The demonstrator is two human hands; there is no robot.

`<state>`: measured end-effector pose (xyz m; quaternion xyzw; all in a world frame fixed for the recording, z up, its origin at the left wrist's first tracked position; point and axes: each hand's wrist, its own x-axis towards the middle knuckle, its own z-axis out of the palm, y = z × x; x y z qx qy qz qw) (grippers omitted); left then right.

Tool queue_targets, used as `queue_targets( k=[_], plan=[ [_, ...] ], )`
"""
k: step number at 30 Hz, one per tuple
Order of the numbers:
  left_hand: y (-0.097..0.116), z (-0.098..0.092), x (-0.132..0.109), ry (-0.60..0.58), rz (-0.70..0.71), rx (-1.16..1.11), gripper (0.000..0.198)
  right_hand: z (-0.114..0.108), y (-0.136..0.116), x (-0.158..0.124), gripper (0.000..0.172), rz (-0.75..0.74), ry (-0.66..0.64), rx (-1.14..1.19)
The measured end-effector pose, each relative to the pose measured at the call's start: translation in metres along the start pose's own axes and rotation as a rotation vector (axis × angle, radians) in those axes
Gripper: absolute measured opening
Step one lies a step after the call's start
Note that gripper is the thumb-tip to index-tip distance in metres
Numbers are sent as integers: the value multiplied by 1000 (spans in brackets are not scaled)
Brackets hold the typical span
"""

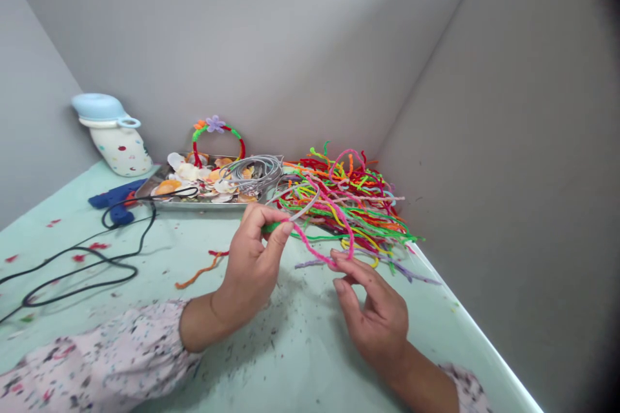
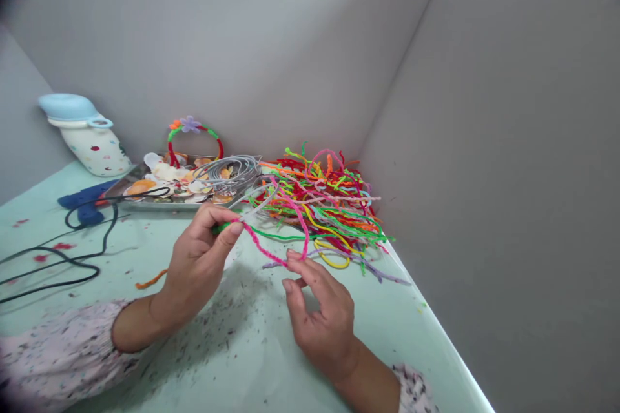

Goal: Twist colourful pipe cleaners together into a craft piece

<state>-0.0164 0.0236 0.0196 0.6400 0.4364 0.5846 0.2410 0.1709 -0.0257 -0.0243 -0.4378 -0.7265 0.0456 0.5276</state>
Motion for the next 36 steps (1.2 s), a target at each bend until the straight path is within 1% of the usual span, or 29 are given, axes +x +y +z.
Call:
queue_targets(
  k=[5,9,11,14,17,19,20,22,24,26,28,30,36],
  plan=[
    [-1,1,2,5,-104,-37,12,-3,-2,-3,47,-127,-57,29],
    [2,1,3,-7,-140,-29,10,-6,-7,-3,53,-233,-96,61],
    [3,1,4,-23,-148,-27,10,-8,-8,-2,50,-267,-121,109],
    [3,1,3,-51,-158,-42,10,-6,-5,-1,37,-279,-143,133],
    [3,2,0,-91,-163,-87,11,2,6,1,26,-216,-159,32],
    [3,3,-3,-132,-165,-116,11,7,15,4,30,-166,-196,-35],
    [4,4,-5,-159,-170,-124,11,9,19,6,36,-145,-188,-73],
    [4,6,-9,-230,-198,-124,13,11,24,10,46,-134,-123,-114],
    [3,7,-13,-291,-229,-120,13,9,25,14,46,-204,-15,-123],
    [1,8,-16,-328,-222,-110,13,6,23,17,43,-266,76,-145],
    [-1,9,-18,-373,-211,-100,13,4,18,19,40,-305,121,-172],
    [-2,10,-20,-412,-199,-92,12,4,15,19,36,-330,108,-198],
    [-3,9,-24,-495,-177,-100,13,4,12,20,29,-387,-8,-253]
  ],
)
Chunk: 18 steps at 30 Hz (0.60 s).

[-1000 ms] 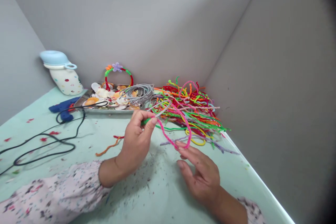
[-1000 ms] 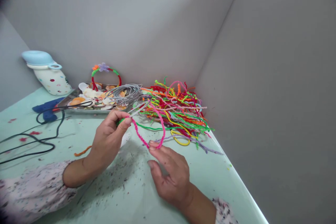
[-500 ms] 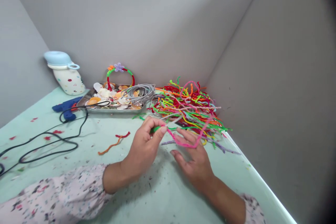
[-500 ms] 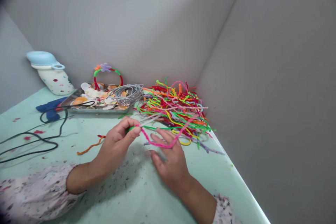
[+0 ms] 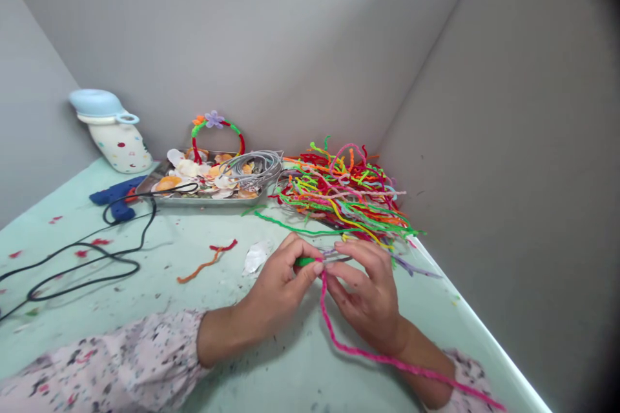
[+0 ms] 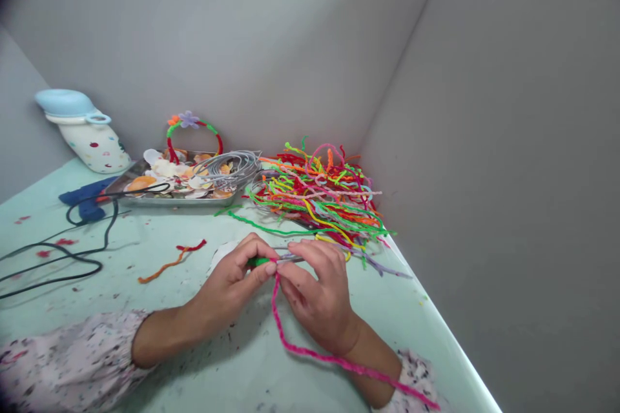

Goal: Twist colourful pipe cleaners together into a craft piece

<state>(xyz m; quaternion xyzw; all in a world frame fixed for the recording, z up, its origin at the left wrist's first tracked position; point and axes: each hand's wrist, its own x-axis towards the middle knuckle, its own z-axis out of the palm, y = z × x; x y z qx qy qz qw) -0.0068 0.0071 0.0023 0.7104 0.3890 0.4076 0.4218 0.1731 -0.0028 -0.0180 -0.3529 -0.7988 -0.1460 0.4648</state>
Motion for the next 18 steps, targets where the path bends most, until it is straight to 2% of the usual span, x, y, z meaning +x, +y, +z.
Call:
queue_targets(
  k=[9,18],
  plan=[
    [0,-3,-2,-81,45,-33,16,-6,-1,-3,24,-61,-30,38],
    [4,-3,-3,-82,61,25,19,-8,-1,0,21,-89,-32,49]
  ],
)
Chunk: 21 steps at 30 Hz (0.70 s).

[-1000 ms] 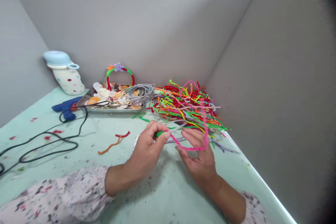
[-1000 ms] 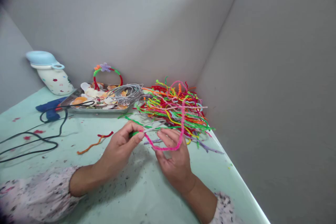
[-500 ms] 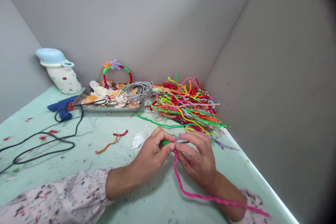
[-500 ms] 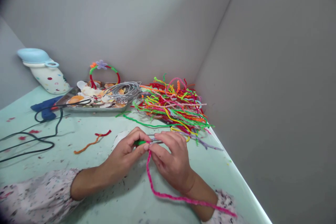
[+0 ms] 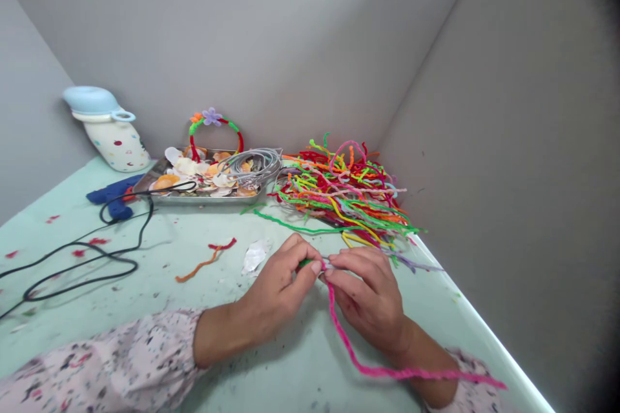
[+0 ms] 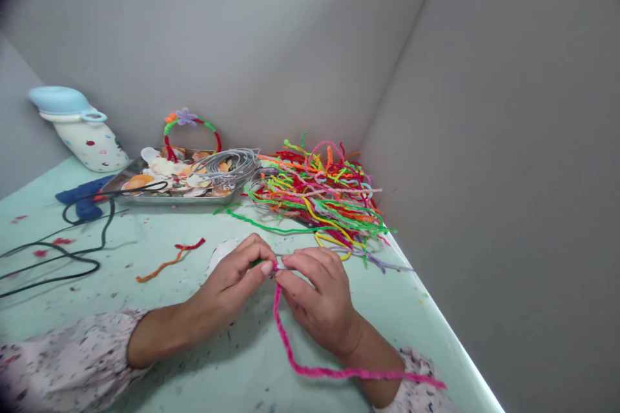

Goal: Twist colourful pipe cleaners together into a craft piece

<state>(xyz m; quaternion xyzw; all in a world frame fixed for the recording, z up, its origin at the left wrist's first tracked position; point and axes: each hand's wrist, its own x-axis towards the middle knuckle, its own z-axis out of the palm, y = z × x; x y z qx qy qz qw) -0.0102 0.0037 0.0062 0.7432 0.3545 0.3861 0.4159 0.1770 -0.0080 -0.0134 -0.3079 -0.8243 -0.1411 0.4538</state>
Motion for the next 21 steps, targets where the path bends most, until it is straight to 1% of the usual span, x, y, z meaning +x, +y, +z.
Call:
queue_targets(
  k=[6,11,16,21],
  plan=[
    [2,0,2,14,28,-11,15,0,1,-1,23,8,1,44],
    [1,-1,1,19,96,42,14,1,3,-2,22,7,28,55],
    [0,0,0,19,137,112,13,1,4,-3,23,36,1,74],
    [0,-1,1,12,148,168,11,0,4,-2,20,43,-18,82]
  ],
)
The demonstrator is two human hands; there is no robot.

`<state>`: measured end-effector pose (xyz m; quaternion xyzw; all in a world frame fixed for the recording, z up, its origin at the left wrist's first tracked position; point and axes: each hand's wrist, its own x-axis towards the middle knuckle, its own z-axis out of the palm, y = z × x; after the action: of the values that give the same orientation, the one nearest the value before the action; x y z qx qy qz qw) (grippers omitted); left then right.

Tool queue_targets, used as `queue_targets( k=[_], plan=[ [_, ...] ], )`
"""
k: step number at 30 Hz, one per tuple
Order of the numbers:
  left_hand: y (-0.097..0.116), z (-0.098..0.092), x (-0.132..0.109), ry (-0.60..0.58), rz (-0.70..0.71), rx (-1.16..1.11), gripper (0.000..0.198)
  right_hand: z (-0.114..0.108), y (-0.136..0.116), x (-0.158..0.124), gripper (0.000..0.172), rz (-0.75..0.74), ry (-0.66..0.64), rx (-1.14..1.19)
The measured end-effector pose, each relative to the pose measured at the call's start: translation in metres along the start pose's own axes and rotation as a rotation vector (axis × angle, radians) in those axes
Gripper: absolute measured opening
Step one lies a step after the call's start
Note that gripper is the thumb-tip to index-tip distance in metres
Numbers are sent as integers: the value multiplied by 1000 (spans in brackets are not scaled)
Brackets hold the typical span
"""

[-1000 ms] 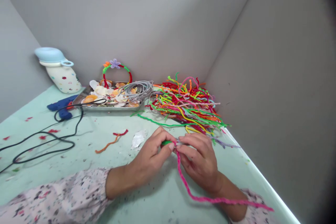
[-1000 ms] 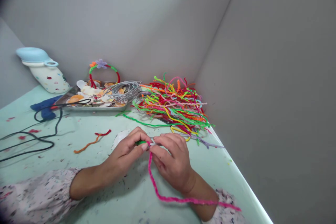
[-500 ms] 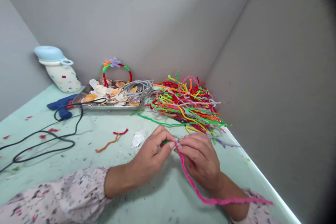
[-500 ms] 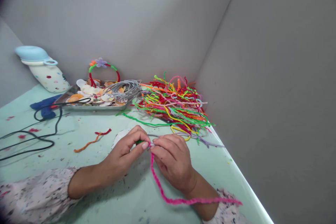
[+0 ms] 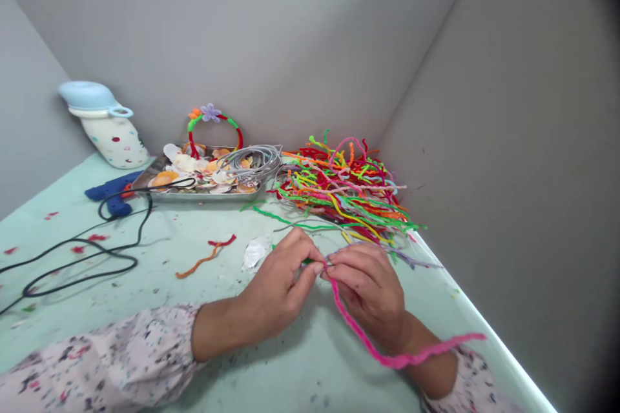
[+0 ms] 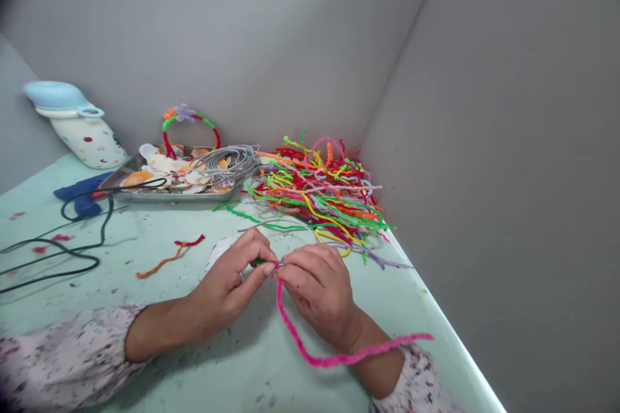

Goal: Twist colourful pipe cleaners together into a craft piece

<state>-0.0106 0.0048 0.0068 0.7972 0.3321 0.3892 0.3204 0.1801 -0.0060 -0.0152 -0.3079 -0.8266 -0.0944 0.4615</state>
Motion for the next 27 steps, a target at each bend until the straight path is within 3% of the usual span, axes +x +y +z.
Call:
queue_targets(
  k=[15,27],
  plan=[
    [-6,0,3,-64,162,158,13,3,2,-1,12,156,-52,222],
    [-12,1,2,-70,225,232,15,2,-3,3,5,422,-126,343]
  ],
)
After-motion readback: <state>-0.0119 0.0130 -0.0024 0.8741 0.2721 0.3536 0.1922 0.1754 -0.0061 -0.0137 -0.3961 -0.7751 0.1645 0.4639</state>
